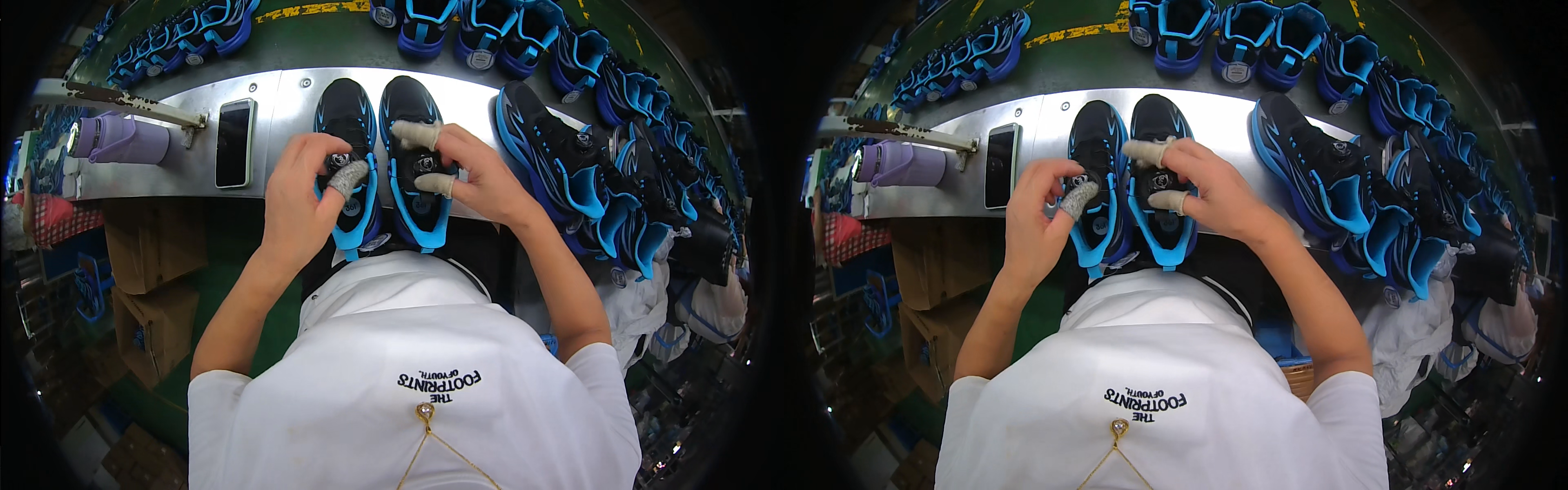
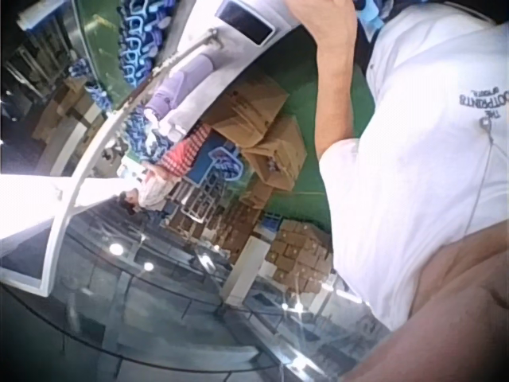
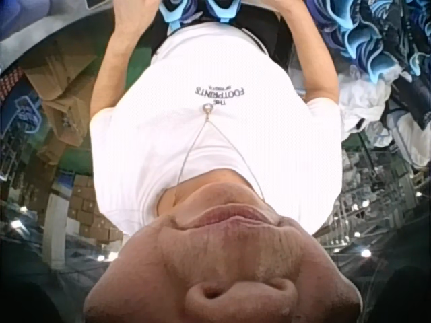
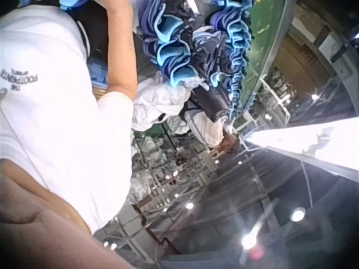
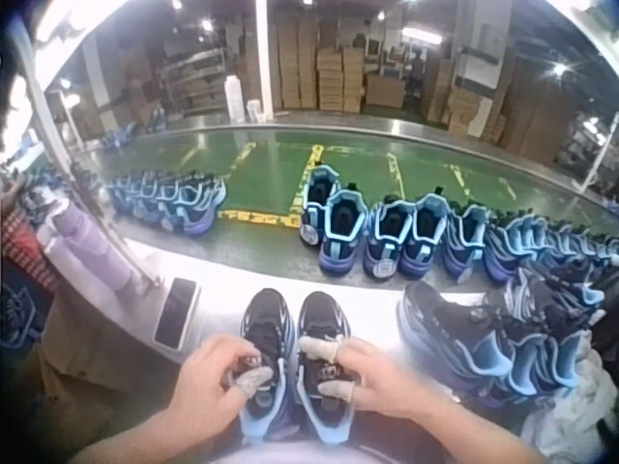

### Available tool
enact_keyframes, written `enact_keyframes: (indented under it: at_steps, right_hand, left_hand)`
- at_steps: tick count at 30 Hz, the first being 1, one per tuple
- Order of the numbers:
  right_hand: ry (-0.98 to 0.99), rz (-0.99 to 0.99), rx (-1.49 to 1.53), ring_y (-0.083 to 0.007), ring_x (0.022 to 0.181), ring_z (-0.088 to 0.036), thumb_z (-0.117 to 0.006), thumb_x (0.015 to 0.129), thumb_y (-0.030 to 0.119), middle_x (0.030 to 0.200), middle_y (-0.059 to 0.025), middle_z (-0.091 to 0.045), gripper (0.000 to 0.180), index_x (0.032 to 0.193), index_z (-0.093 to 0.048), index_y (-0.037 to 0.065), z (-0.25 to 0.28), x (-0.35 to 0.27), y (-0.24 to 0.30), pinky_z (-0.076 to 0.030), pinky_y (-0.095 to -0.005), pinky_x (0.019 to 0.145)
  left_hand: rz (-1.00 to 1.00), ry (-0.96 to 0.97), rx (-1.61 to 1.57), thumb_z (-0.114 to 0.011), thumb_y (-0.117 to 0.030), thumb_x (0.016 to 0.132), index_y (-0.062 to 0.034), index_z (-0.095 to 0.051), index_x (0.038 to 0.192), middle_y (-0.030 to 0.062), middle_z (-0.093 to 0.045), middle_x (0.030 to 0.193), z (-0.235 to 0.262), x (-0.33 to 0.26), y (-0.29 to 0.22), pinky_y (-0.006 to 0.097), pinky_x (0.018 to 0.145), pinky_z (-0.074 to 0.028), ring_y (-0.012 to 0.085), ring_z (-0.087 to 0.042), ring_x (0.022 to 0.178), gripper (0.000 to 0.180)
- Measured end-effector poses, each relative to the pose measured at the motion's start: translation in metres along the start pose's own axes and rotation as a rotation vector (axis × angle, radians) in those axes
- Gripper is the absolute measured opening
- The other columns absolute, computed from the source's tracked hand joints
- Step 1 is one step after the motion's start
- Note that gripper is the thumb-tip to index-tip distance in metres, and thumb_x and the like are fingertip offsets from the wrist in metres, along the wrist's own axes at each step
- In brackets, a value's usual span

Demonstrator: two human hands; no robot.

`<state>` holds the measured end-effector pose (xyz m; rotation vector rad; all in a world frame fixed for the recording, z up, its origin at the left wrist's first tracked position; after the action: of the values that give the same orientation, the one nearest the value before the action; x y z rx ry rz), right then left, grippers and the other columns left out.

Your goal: The person cleans the interior and edges of black and blue sneakers using a cloth by hand, handling them one at a time and placing them on a conveyor belt.

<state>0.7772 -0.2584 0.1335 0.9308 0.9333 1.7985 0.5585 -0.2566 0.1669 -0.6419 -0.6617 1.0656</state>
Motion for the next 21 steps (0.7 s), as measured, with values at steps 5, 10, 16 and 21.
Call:
enact_keyframes:
  at_steps: [5, 10, 16, 21]
  right_hand:
    - [0.043, -0.04, -0.144, -0.0198, 0.08, -0.054, -0.076, 0.078, 0.01, 0.088, -0.0058, -0.053, 0.048, 0.124, -0.066, 0.016, -0.007, -0.006, -0.003, -0.046, -0.0298, 0.073]
    - [0.035, 0.021, 0.059, -0.0208, 0.08, -0.054, -0.076, 0.08, 0.011, 0.085, -0.0073, -0.054, 0.04, 0.118, -0.069, 0.015, -0.002, -0.002, -0.002, -0.047, -0.0309, 0.074]
    - [0.02, -0.05, -0.081, -0.0213, 0.078, -0.055, -0.076, 0.079, 0.011, 0.087, -0.0066, -0.055, 0.041, 0.12, -0.068, 0.017, -0.003, -0.004, 0.006, -0.047, -0.0315, 0.072]
    - [0.105, -0.043, 0.077, -0.0218, 0.077, -0.055, -0.078, 0.078, 0.016, 0.084, -0.007, -0.054, 0.034, 0.111, -0.07, 0.015, -0.006, -0.005, -0.003, -0.047, -0.0311, 0.07]
  left_hand:
    - [0.056, 0.053, 0.017, -0.069, -0.001, 0.076, -0.0045, -0.063, 0.108, 0.0032, -0.05, 0.091, -0.008, 0.007, 0.009, 0.027, 0.065, -0.04, 0.0146, -0.043, 0.071, 0.033]
    - [0.138, 0.136, 0.044, -0.068, 0.0, 0.077, -0.0037, -0.064, 0.112, 0.0011, -0.052, 0.092, -0.006, 0.011, 0.035, 0.025, 0.069, -0.039, 0.0131, -0.043, 0.075, 0.036]
    - [0.056, 0.084, -0.038, -0.069, -0.002, 0.081, -0.0036, -0.066, 0.114, -0.0013, -0.055, 0.095, -0.004, 0.008, 0.02, 0.024, 0.075, -0.041, 0.0109, -0.045, 0.079, 0.033]
    - [0.155, 0.183, -0.246, -0.068, 0.001, 0.078, -0.0035, -0.065, 0.111, 0.0034, -0.06, 0.101, -0.007, 0.009, 0.046, 0.026, 0.075, -0.043, 0.0141, -0.051, 0.08, 0.033]
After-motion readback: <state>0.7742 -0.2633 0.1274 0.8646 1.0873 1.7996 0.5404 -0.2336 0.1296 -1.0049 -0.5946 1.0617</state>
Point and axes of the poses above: each hand's wrist, its own x-axis towards the middle knuckle, its own z-axis out of the back of the hand, y = z × x, the point moved 4 cm from there along x, towards the middle knuckle
